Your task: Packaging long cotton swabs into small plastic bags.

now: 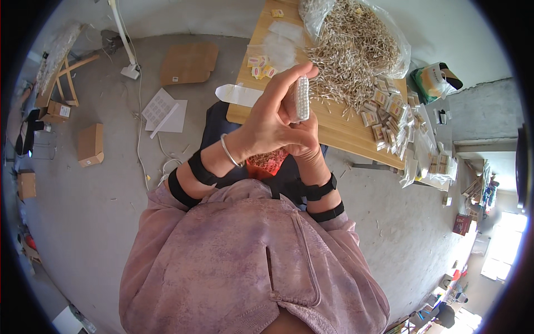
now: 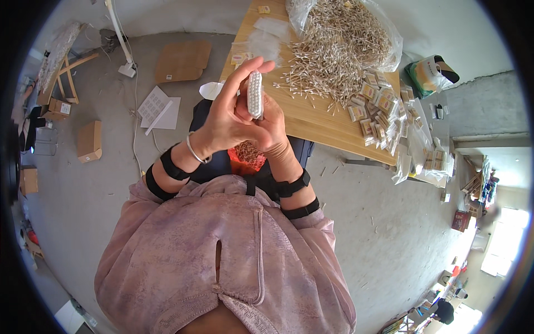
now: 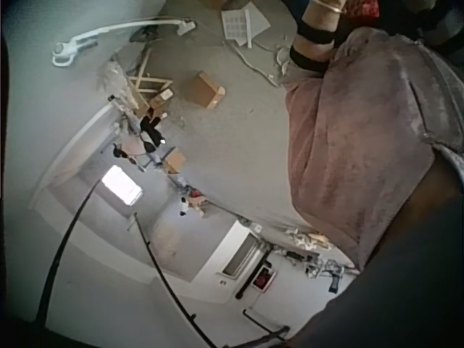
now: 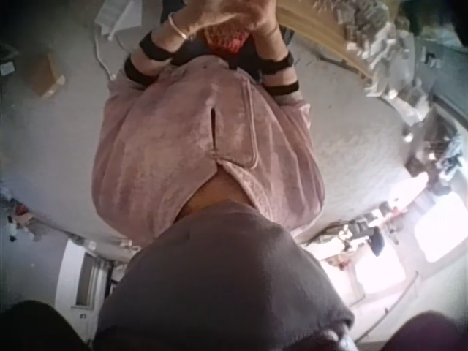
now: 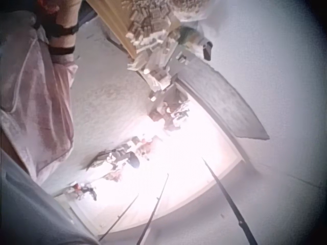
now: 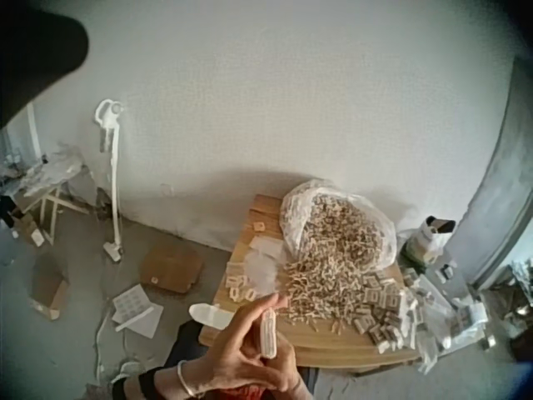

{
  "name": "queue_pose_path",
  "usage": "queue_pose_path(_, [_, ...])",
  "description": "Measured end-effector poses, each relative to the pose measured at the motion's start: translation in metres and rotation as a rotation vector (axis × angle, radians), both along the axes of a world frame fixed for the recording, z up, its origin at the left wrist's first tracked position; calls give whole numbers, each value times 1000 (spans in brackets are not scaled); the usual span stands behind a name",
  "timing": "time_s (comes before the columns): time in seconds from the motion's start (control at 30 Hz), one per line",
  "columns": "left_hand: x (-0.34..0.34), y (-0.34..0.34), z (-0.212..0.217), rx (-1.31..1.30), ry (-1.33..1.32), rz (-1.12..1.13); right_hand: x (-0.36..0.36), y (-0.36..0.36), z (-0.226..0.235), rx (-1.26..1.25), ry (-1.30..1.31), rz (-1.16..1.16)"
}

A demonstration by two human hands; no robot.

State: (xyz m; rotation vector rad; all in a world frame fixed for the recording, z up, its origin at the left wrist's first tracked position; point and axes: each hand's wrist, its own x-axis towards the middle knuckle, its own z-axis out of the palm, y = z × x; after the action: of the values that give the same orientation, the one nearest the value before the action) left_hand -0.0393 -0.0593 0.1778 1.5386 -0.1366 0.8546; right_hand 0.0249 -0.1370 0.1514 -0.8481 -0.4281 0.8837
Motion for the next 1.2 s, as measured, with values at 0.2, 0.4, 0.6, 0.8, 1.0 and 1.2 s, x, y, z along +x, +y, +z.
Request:
queue_pose_path(0.2, [-4,33,15,52,234,-352,28,-14,-30,83,380,401])
queue_pose_path(0.4, [-6,45,13,135,231,-514,24,-15,-26,91,387,589])
queue_pose_path(0.6, [-8,37,17,-10,269,-530,15,-15,-33,-95,363,285])
queue_pose_path(0.8, [-9,46,10,75,230,-559,23,-15,-36,-47,444,667])
queue_pose_path(1.0, [-14,42,22,-141,357,-509,23,-13,-41,177,534,802])
queue_pose_path(1.2, [-16,39,20,-152,442,-432,27,-12,-39,78,387,753])
